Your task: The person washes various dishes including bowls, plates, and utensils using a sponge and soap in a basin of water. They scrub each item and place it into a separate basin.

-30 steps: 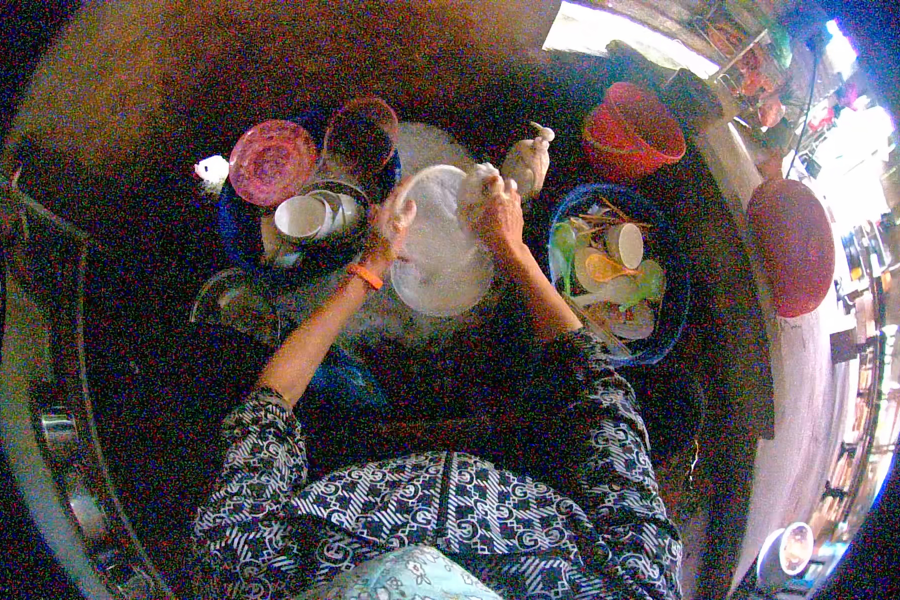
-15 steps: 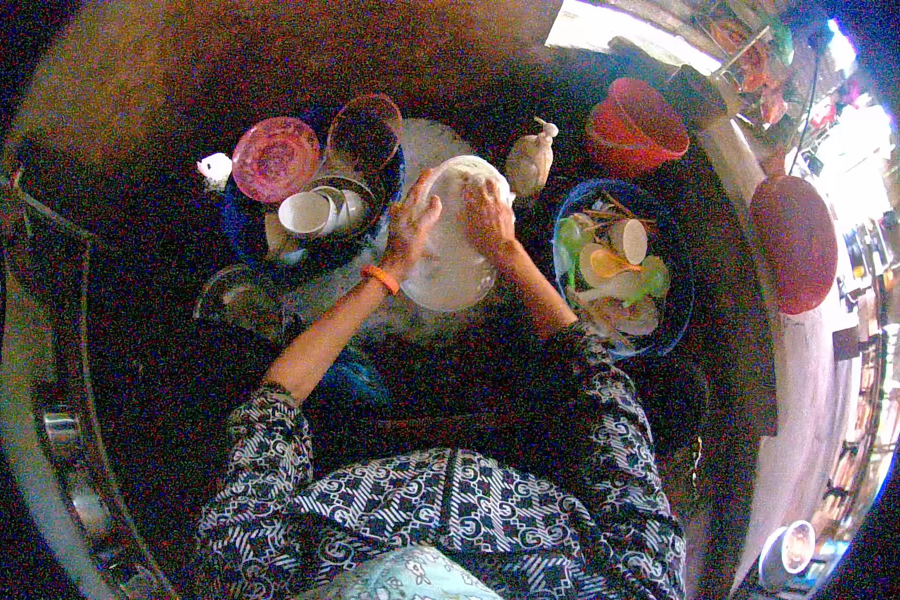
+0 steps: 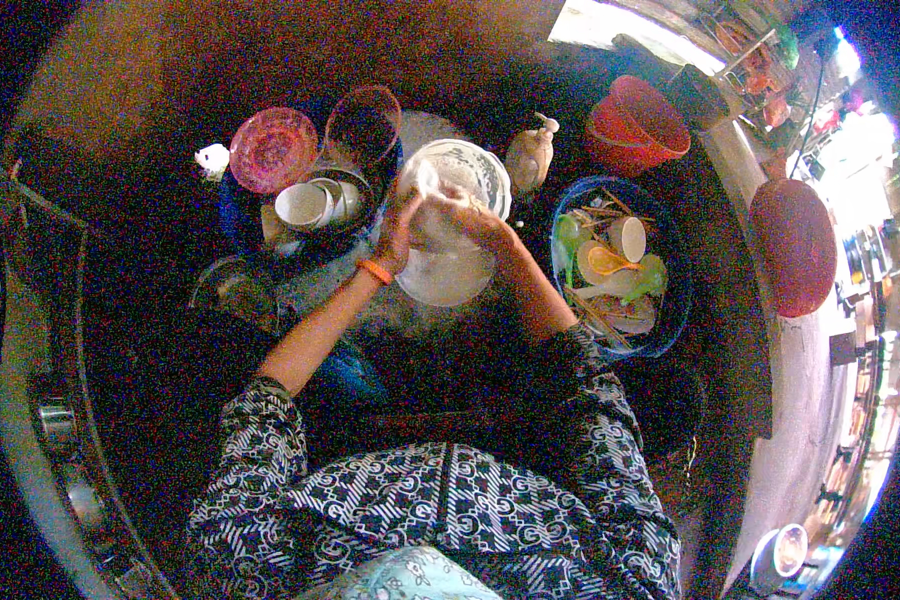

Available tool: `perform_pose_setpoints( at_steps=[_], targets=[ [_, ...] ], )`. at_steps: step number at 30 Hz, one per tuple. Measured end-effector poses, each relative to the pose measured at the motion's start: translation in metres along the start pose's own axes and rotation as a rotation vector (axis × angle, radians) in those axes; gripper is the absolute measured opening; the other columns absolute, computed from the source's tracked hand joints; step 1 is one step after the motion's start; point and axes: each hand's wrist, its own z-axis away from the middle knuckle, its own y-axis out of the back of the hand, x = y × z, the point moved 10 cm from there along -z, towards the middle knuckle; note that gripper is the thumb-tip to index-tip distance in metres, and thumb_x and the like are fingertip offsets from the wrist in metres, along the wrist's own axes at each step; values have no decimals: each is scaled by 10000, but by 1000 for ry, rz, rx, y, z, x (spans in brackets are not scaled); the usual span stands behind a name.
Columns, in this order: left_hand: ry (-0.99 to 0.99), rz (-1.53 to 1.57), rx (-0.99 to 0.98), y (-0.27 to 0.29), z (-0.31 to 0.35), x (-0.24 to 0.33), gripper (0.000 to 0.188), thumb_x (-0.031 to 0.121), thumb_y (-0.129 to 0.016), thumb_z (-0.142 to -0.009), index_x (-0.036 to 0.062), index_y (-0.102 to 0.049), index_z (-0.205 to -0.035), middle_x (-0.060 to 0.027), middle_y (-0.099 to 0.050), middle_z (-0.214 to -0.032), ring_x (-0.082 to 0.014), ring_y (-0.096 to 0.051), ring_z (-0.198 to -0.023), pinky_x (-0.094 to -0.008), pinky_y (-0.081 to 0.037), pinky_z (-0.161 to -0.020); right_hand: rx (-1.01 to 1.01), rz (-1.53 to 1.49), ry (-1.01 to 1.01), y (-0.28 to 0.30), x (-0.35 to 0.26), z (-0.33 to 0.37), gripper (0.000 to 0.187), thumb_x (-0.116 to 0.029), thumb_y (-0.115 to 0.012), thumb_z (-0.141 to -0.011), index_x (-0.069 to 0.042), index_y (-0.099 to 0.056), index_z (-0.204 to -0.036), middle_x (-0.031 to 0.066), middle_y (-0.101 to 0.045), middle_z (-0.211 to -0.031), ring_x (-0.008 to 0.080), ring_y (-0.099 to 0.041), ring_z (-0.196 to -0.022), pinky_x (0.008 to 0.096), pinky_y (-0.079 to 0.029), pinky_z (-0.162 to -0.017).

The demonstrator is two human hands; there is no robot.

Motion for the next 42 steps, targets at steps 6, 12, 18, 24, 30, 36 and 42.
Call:
perform_pose_setpoints(
  at_steps=[6,12,18,24,30,36,42],
  targets=[
    [-136,-416,-97,-2,-9,15,558,224,-548,-898,89,-391,-1416,-132,-430,-1422,-261,-397,-1309,-360,-272,-1098,-136,473,-275,3,56,-5,542,-371,-746,-694,-46,-653,-1118,209,-666,-1042,345,-628,-1010,434,-472,-899],
    [-92,-558,-169,-16,-4,-8,501,280,-503,-943,109,-410,-1405,-153,-432,-1424,-289,-418,-1294,-361,-308,-1077,269,490,-136,1,28,-11,374,-294,-718,-719,-6,-677,-955,206,-675,-911,343,-655,-829,440,-521,-748],
    [30,-314,-205,15,-18,-31,448,265,-469,-969,97,-430,-1382,-130,-393,-1452,-275,-388,-1323,-338,-328,-1088,-323,683,-35,-73,28,-4,356,-339,-697,-763,-53,-684,-974,172,-677,-995,345,-618,-1026,452,-533,-808],
    [-25,-647,-379,4,-13,-36,464,263,-507,-939,110,-441,-1372,-109,-361,-1475,-293,-363,-1341,-361,-324,-1073,293,903,122,-20,-1,15,444,-129,-603,-765,-110,-592,-1208,116,-426,-1387,311,-431,-1228,544,-458,-886],
    [-574,-1271,-303,-22,-6,-13,429,265,-475,-956,151,-468,-1369,-101,-416,-1437,-306,-428,-1264,-392,-370,-981,-29,867,-259,-41,57,11,606,-297,-679,-728,-16,-552,-1250,206,-473,-1342,360,-451,-1238,482,-450,-932],
    [-97,-700,-30,4,-4,-27,440,303,-444,-969,167,-440,-1387,-93,-437,-1421,-332,-494,-1115,-411,-353,-970,-50,-110,-84,-59,47,-13,596,-409,-710,-751,-44,-574,-1202,201,-640,-1104,301,-627,-1024,417,-488,-892],
    [42,-281,-20,-6,10,-27,542,402,-473,-942,209,-352,-1434,-147,-432,-1409,-399,-452,-1167,-481,-397,-927,596,22,-331,22,54,10,608,-385,-693,-782,-21,-539,-1244,193,-646,-1102,327,-630,-1000,407,-477,-880]
  ],
)
